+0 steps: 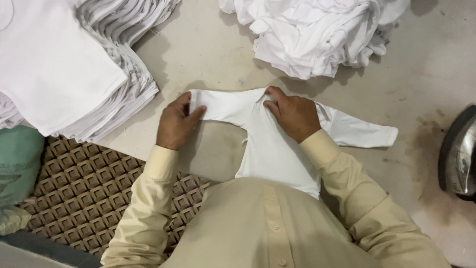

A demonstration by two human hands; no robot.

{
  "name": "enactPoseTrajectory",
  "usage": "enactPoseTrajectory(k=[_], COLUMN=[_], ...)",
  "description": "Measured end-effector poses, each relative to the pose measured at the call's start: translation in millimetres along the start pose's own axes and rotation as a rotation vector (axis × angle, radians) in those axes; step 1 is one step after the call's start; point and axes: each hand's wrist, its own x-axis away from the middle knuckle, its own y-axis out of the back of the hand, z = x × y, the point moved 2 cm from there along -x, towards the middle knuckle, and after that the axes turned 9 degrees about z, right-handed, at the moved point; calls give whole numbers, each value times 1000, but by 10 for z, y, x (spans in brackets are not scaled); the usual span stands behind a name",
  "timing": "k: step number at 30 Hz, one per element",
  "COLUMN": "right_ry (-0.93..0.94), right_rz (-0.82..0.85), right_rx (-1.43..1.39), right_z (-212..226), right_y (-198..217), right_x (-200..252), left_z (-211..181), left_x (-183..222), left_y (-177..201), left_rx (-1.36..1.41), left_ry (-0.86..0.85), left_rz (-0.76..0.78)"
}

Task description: The person is ironing and folding white baby onesies on a work table.

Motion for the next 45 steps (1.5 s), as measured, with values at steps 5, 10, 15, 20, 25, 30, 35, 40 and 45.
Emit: enactPoseTrajectory(k=[5, 10, 15, 20, 25, 30, 35, 40, 45], right_ry=[23, 339, 253, 231, 452, 502, 413, -85, -110], right_rz=[-164, -342, -336, -388, 206, 198, 356, 3, -145], right_rx=[129, 237, 200, 76, -13, 46, -50, -290, -604], right_z=[-206, 81, 63, 150, 917, 1064, 954, 68, -533], right_y=[-191, -302, -312, -264, -535, -833, -405, -638, -518], right_x=[222, 211, 262, 592, 817, 889, 1261, 2130, 2186], left_z=[196, 73, 241, 51, -345, -415, -565, 40, -344], left_x=[89, 192, 208, 222, -135, -219, 154, 1028, 635], left_y=[169, 152, 73, -53, -1168, -1414, -1369, -1501, -1587], left_rx=[-133, -219, -382, -697, -808, -932, -862, -769, -680], left_ry=[90, 117, 76, 21, -634, -553, -471, -801, -803], left_rz=[-35, -78, -164, -455, -324, -76, 45, 83, 28])
